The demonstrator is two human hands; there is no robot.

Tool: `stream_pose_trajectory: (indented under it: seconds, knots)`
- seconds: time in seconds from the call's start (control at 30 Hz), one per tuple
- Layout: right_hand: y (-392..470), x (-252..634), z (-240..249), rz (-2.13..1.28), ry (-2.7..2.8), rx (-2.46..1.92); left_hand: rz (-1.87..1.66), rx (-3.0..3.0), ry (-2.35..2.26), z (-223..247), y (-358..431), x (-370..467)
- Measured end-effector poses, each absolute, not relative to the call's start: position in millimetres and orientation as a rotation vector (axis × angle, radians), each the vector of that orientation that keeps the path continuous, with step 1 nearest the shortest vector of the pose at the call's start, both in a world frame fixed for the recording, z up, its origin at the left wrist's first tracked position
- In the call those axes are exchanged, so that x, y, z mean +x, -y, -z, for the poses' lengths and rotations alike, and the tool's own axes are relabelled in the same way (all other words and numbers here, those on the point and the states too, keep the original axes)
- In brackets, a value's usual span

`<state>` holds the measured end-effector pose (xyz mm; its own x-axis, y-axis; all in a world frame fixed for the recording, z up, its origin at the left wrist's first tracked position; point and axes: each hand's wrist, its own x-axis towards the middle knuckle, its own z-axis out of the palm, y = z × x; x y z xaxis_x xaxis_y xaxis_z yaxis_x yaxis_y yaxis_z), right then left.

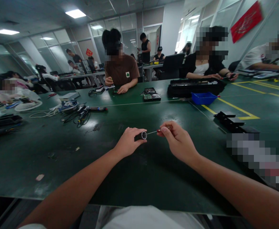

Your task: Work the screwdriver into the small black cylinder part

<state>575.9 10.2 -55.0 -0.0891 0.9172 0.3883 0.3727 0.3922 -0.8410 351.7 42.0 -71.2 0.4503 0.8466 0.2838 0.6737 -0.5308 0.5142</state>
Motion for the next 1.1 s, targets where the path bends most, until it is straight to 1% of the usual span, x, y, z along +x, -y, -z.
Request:
stream_pose_trajectory:
  seconds: [0.3, 0.6, 1.1]
  knots:
    - [-5.6, 575.7, 47.5, -0.432, 1.82, -1.173, -0.752, 2.386, -1.275, 72.4, -42.8, 350.8]
    - [-6.9, 576.1, 52.0, -0.531, 1.705, -1.122, -0.752, 2.378, -1.263, 74.0, -42.9, 350.4]
    - [-4.3, 577.5, 47.0, -0.351, 1.878, -1.154, -0.708, 2.408, -1.261, 74.5, -43.7, 348.7]
